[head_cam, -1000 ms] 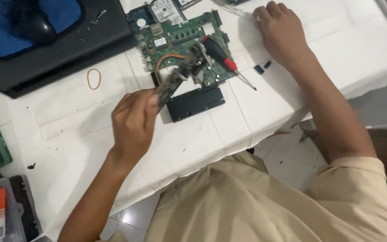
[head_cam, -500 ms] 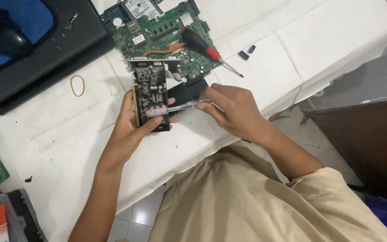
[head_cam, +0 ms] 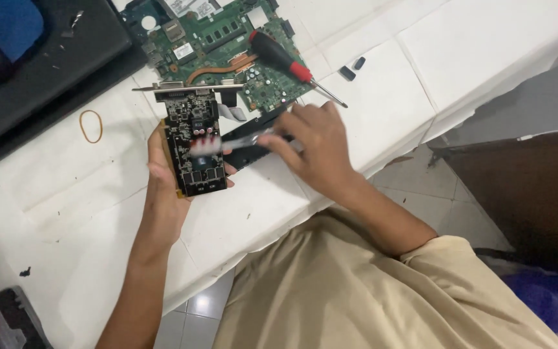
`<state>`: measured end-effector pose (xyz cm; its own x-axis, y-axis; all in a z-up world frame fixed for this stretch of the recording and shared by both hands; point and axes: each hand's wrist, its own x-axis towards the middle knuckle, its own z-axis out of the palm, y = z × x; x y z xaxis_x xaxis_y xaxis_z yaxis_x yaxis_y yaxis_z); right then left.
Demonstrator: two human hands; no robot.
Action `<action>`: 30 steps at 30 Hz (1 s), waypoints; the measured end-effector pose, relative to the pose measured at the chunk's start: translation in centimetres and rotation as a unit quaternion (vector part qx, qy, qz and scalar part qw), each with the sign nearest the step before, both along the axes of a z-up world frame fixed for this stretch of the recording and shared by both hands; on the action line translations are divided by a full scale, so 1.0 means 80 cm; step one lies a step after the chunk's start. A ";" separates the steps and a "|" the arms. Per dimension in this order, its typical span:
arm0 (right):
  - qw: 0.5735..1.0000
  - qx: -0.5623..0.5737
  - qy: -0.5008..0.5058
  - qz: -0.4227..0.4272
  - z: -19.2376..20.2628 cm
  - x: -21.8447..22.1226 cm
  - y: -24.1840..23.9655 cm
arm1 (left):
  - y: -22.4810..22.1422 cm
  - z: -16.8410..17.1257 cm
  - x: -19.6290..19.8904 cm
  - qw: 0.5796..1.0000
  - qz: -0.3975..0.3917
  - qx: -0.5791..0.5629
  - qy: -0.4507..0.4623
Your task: The person is disassembling a graphics card and cleaning it with a brush on a repair bench.
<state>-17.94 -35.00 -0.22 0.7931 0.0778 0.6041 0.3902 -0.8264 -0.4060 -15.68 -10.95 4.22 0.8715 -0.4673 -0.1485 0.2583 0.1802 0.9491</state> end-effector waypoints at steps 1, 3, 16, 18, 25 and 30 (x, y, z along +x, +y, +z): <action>0.999 -0.017 0.017 0.049 0.002 -0.004 0.007 | 0.000 -0.002 0.000 1.000 0.014 0.006 0.007; 0.994 -0.031 0.036 0.095 0.002 -0.005 0.013 | 0.001 -0.004 -0.003 0.999 0.025 0.013 0.018; 0.997 -0.045 -0.037 0.044 0.010 0.003 0.017 | 0.003 -0.009 -0.006 0.999 0.019 -0.036 -0.029; 0.993 -0.065 -0.014 0.095 0.006 0.000 0.021 | 0.004 -0.012 -0.007 0.998 0.031 -0.047 -0.028; 0.994 -0.067 -0.057 0.066 0.011 0.004 0.013 | 0.008 -0.025 -0.004 0.998 0.024 -0.057 -0.011; 0.994 -0.059 -0.075 0.059 0.008 0.020 -0.004 | 0.005 -0.020 -0.006 0.999 0.023 -0.045 -0.015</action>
